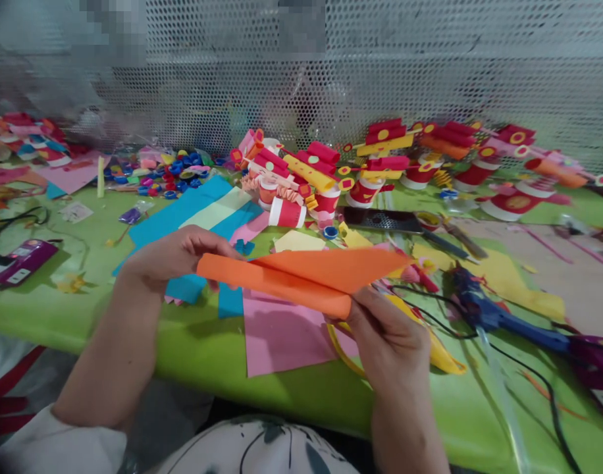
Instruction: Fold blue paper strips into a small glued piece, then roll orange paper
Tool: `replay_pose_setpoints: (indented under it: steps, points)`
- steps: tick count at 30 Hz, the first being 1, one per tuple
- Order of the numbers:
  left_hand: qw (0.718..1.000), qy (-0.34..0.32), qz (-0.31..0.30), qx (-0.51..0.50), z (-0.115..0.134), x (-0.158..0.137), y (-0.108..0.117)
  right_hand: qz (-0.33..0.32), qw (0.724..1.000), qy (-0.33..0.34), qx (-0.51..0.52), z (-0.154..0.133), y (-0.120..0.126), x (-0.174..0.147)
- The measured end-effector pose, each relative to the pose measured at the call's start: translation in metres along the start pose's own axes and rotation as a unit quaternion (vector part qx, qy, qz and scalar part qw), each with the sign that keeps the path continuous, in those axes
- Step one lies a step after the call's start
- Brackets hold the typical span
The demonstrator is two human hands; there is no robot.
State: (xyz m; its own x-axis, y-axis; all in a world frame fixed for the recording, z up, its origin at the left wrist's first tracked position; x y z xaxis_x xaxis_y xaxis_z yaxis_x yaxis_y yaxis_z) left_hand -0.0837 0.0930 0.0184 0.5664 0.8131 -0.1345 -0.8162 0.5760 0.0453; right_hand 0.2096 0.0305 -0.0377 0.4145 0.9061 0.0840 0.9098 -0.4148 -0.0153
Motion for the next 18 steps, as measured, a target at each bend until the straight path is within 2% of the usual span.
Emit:
replay_pose_setpoints:
  steps: [3,8,14,18]
  points:
    - [1.000,-0.012,0.019,-0.015,-0.002,0.006,0.001,0.009,1.000,0.018,0.001,-0.011,-0.004,-0.002]
    - [1.000,0.008,0.008,-0.014,-0.005,0.012,-0.007,-0.014,0.999,0.000,0.029,-0.013,-0.009,-0.003]
    - [0.998,0.012,0.042,0.042,-0.004,0.013,-0.006,0.000,0.998,-0.041,0.038,-0.003,-0.006,-0.002]
    - [0.997,0.030,0.064,0.034,-0.009,0.015,-0.004,0.018,0.996,-0.073,0.057,0.006,-0.002,-0.001]
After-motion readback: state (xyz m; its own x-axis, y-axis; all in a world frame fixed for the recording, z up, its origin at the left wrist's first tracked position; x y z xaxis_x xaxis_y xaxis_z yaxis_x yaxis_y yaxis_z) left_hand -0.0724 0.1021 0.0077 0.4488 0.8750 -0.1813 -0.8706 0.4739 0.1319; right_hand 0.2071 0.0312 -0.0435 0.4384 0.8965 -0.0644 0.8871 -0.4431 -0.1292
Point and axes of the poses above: each hand's wrist, its own x-axis towards the middle knuckle, its own y-axis out of the back of the hand, z = x × y, the point moved 8 cm from there along x, towards the middle knuckle, and after that the axes turned 1 degree about z, right-handed, at the moved point
